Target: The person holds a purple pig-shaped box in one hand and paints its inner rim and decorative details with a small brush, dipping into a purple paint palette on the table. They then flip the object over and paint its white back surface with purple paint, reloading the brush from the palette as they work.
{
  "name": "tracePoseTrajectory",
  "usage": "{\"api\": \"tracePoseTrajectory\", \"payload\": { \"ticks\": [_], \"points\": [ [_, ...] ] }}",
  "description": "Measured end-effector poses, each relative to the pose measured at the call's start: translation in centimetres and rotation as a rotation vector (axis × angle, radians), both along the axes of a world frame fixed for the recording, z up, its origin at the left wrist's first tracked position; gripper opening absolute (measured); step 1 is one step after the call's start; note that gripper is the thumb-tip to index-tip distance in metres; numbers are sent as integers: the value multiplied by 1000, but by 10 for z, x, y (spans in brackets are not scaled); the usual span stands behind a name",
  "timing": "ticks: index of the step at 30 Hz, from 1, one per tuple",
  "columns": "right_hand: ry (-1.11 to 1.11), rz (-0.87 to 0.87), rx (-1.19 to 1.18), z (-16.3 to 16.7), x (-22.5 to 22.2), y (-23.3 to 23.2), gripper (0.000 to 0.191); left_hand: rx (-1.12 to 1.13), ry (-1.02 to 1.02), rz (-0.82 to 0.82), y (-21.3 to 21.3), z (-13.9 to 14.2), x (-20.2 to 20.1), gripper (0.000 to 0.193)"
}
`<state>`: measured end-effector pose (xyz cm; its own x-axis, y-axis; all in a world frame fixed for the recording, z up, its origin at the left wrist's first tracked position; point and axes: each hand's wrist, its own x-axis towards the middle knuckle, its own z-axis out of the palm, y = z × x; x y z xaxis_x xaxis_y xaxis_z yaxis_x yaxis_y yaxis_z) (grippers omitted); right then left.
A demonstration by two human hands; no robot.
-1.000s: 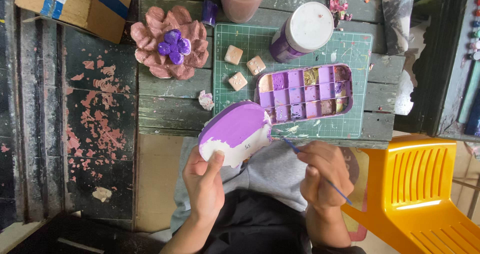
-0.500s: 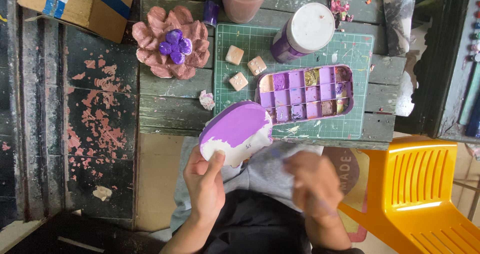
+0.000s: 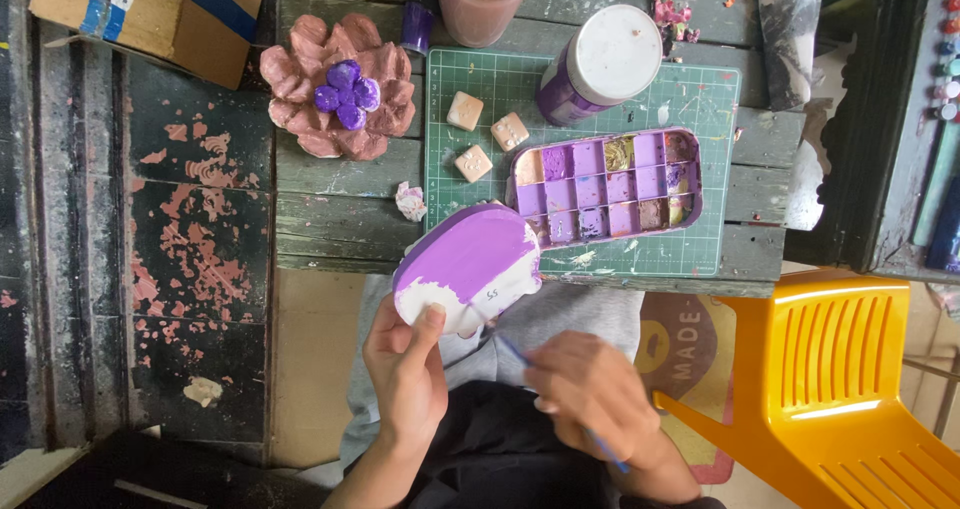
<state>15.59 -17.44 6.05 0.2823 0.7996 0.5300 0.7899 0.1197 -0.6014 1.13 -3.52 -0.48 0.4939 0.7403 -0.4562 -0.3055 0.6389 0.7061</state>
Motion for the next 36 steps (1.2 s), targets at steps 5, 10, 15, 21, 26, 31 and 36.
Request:
{"api": "tracePoseTrajectory", "payload": {
  "ticks": [5, 10, 15, 21, 26, 31, 36],
  "points": [
    [38, -388, 121, -4, 6, 3, 9, 47, -33, -8, -1, -1, -1, 30],
    [7, -17, -3, -1, -4, -3, 10, 20, -15, -7, -1, 0, 1, 31],
    [56, -471, 109, -8, 0, -3, 20, 64, -1, -18, -1, 3, 1, 31],
    [309, -354, 216, -20, -5, -7, 31, 55, -36, -8, -2, 2, 1, 30],
    [705, -330, 277, -43, -5, -5, 29, 73, -51, -20, -2, 2, 1, 29],
    [851, -286, 276, -54, -3, -6, 24, 63, -48, -20, -3, 4, 0, 31],
    [855, -263, 204, -62, 6, -11, 21, 62, -60, -20, -1, 5, -1, 33]
  ]
}}
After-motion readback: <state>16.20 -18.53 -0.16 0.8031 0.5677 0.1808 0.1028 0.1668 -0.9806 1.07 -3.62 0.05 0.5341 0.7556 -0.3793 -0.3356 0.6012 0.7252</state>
